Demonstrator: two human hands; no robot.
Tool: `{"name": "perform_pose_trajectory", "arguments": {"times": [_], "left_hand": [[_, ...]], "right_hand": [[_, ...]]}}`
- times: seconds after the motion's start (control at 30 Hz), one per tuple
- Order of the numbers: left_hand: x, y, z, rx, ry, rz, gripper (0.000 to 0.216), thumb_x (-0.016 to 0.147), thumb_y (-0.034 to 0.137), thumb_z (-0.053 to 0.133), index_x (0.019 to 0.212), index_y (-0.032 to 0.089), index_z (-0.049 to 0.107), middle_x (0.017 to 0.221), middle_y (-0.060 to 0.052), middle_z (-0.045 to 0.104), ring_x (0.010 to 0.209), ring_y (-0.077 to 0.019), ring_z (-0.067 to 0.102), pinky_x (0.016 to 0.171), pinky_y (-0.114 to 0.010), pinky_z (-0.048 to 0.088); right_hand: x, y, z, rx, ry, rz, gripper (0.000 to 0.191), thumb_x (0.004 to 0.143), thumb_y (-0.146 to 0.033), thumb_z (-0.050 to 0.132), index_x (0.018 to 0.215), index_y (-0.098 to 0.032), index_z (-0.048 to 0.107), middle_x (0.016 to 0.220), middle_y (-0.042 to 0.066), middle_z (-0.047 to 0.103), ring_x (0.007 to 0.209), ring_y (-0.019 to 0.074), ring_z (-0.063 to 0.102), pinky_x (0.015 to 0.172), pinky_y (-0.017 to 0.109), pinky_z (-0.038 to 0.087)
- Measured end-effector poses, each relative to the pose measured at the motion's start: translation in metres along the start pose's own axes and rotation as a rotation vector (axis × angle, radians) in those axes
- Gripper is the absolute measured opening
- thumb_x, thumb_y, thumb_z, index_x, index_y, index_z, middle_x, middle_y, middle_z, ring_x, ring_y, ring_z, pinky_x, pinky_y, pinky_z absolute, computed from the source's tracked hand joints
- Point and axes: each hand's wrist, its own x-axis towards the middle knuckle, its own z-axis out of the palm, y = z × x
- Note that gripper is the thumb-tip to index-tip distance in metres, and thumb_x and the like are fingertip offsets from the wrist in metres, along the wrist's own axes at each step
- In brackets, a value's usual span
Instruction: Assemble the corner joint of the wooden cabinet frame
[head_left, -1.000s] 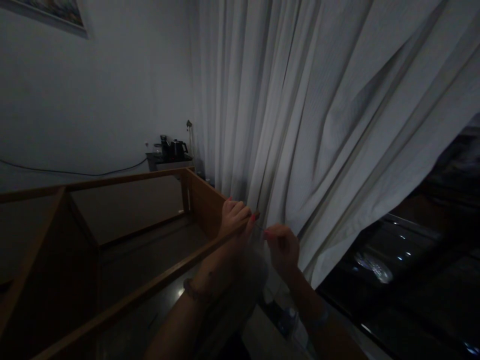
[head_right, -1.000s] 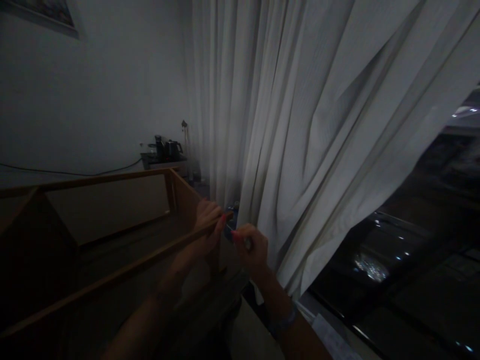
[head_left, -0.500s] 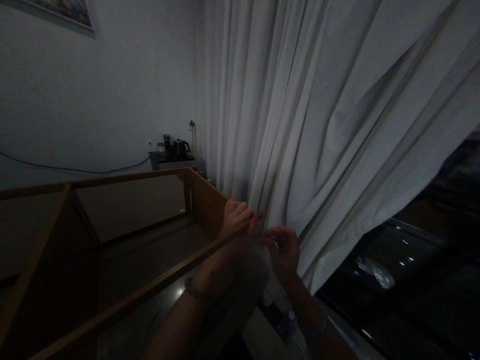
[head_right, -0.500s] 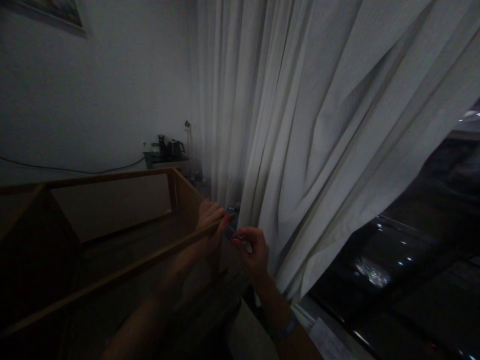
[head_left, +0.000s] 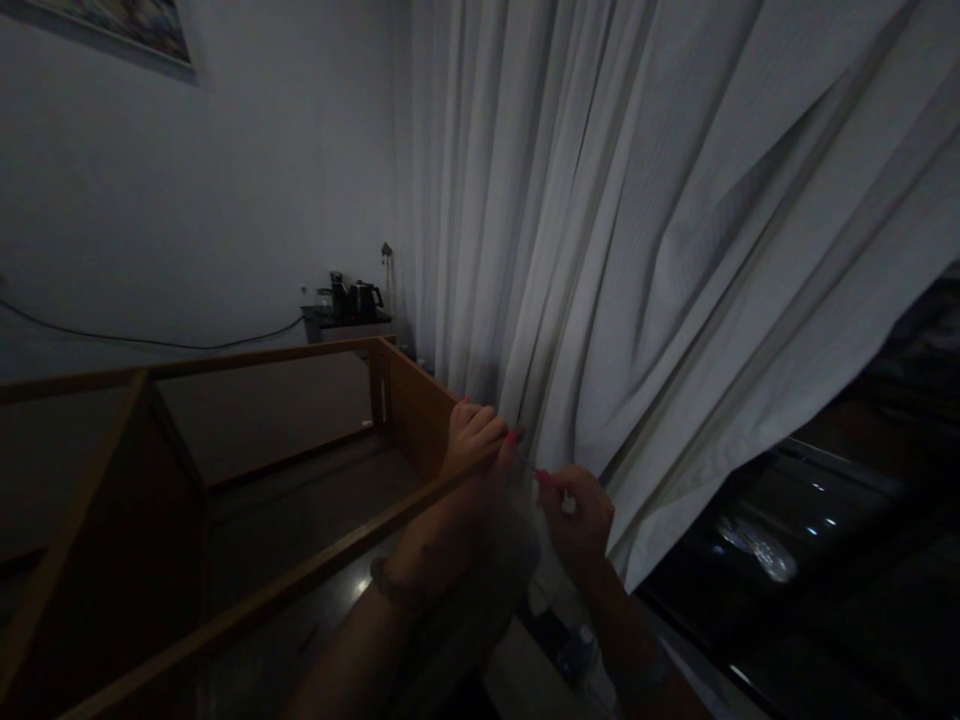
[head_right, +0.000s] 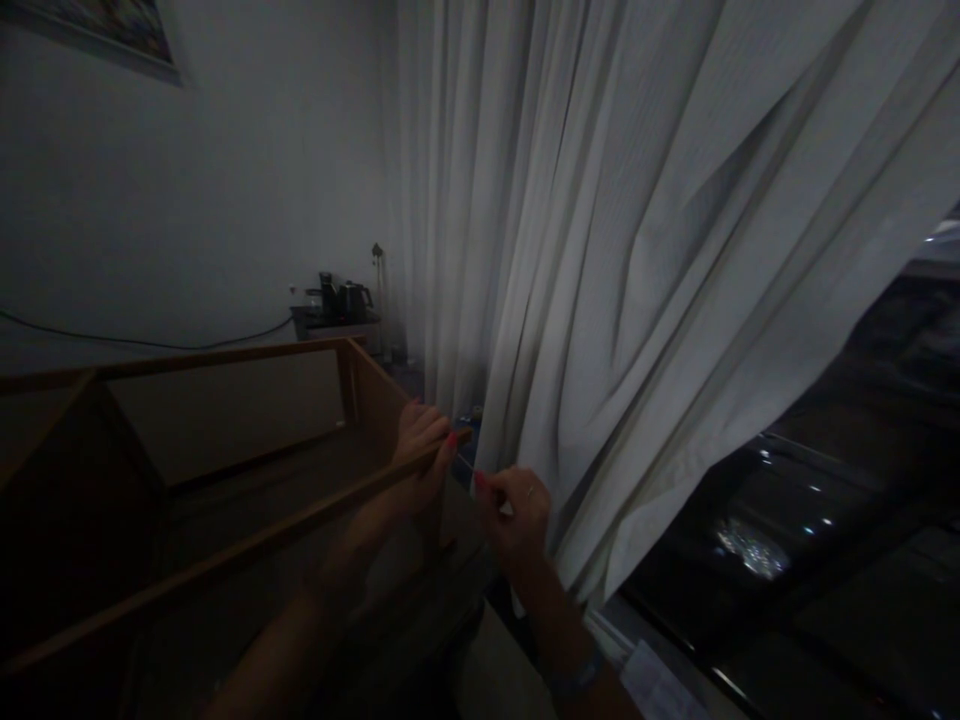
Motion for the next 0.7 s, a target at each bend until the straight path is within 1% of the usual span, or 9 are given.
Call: {"name": "perform_pose_trajectory", "arguments": {"times": [0.13, 0.2, 0.23, 0.33, 0.4, 0.47, 0.5, 0.6, 0.7], "left_hand": [[-0.001, -0.002, 0.003, -0.004, 0.019, -0.003, 0.031, 0.092, 0.032, 0.032, 0.068, 0.022, 0.049, 0.074, -0.002, 0.051, 0.088, -0.0193, 0.046, 0.100, -0.044, 0.031], [-0.001, -0.002, 0.002, -0.001, 0.007, 0.004, 0.030, 0.092, 0.032, 0.032, 0.069, 0.022, 0.049, 0.073, -0.002, 0.051, 0.088, -0.0195, 0.046, 0.099, -0.044, 0.032], [0.000, -0.001, 0.001, 0.001, 0.000, 0.008, 0.030, 0.091, 0.032, 0.032, 0.069, 0.022, 0.050, 0.073, -0.002, 0.051, 0.088, -0.0196, 0.046, 0.099, -0.044, 0.032], [0.000, -0.001, 0.000, 0.002, -0.017, 0.012, 0.029, 0.091, 0.031, 0.033, 0.068, 0.022, 0.048, 0.074, -0.002, 0.051, 0.088, -0.0197, 0.046, 0.097, -0.044, 0.033], [0.000, -0.001, 0.000, 0.001, -0.010, 0.010, 0.029, 0.091, 0.031, 0.033, 0.067, 0.022, 0.047, 0.073, -0.002, 0.051, 0.087, -0.0196, 0.046, 0.096, -0.043, 0.034], [0.000, -0.001, 0.001, -0.001, 0.002, 0.009, 0.029, 0.091, 0.032, 0.032, 0.068, 0.022, 0.047, 0.073, -0.002, 0.051, 0.087, -0.0197, 0.046, 0.095, -0.043, 0.034], [0.000, -0.001, 0.001, -0.001, 0.008, 0.009, 0.030, 0.091, 0.032, 0.032, 0.068, 0.022, 0.047, 0.073, -0.002, 0.051, 0.087, -0.0197, 0.046, 0.096, -0.043, 0.034], [0.000, -0.001, 0.001, 0.007, 0.015, 0.015, 0.031, 0.092, 0.032, 0.031, 0.068, 0.022, 0.048, 0.073, -0.002, 0.051, 0.086, -0.0196, 0.046, 0.097, -0.043, 0.033], [0.001, 0.000, 0.000, 0.023, -0.016, 0.023, 0.030, 0.092, 0.031, 0.031, 0.071, 0.022, 0.051, 0.073, -0.002, 0.052, 0.086, -0.0194, 0.046, 0.098, -0.043, 0.033]], "right_hand": [[-0.003, -0.019, 0.001, 0.163, -0.089, 0.319, 0.035, 0.091, -0.032, 0.052, 0.058, -0.020, 0.051, 0.048, -0.006, 0.048, 0.046, 0.0097, 0.046, 0.048, 0.022, 0.037], [0.000, -0.022, -0.001, 0.223, -0.143, 0.387, 0.036, 0.091, -0.033, 0.051, 0.057, -0.020, 0.050, 0.048, -0.006, 0.047, 0.046, 0.0095, 0.046, 0.048, 0.022, 0.037], [0.003, -0.022, -0.002, 0.233, -0.166, 0.383, 0.037, 0.091, -0.034, 0.050, 0.057, -0.020, 0.050, 0.048, -0.006, 0.047, 0.047, 0.0096, 0.045, 0.048, 0.022, 0.037], [0.010, -0.013, -0.007, 0.233, -0.207, 0.302, 0.028, 0.089, -0.033, 0.054, 0.065, -0.020, 0.055, 0.055, -0.004, 0.052, 0.053, 0.0109, 0.049, 0.053, 0.023, 0.040], [0.014, -0.004, -0.009, 0.259, -0.196, 0.235, 0.011, 0.085, -0.033, 0.061, 0.086, -0.021, 0.060, 0.066, -0.003, 0.058, 0.058, 0.0118, 0.052, 0.057, 0.024, 0.044], [0.015, 0.004, -0.010, 0.308, -0.182, 0.149, 0.024, 0.082, -0.032, 0.066, 0.104, -0.024, 0.058, 0.079, -0.002, 0.062, 0.062, 0.0122, 0.055, 0.061, 0.026, 0.047], [0.016, 0.007, -0.010, 0.325, -0.187, 0.089, 0.026, 0.082, -0.031, 0.067, 0.105, -0.025, 0.058, 0.082, -0.001, 0.064, 0.064, 0.0126, 0.056, 0.062, 0.027, 0.049], [0.015, 0.013, -0.009, 0.331, -0.203, -0.089, 0.016, 0.083, -0.025, 0.067, 0.098, -0.026, 0.062, 0.083, 0.001, 0.067, 0.072, 0.0152, 0.062, 0.065, 0.029, 0.051], [0.014, 0.017, -0.010, 0.337, -0.214, -0.198, 0.020, 0.084, -0.023, 0.065, 0.103, -0.026, 0.062, 0.088, 0.004, 0.070, 0.081, 0.0184, 0.066, 0.068, 0.033, 0.054]]}}
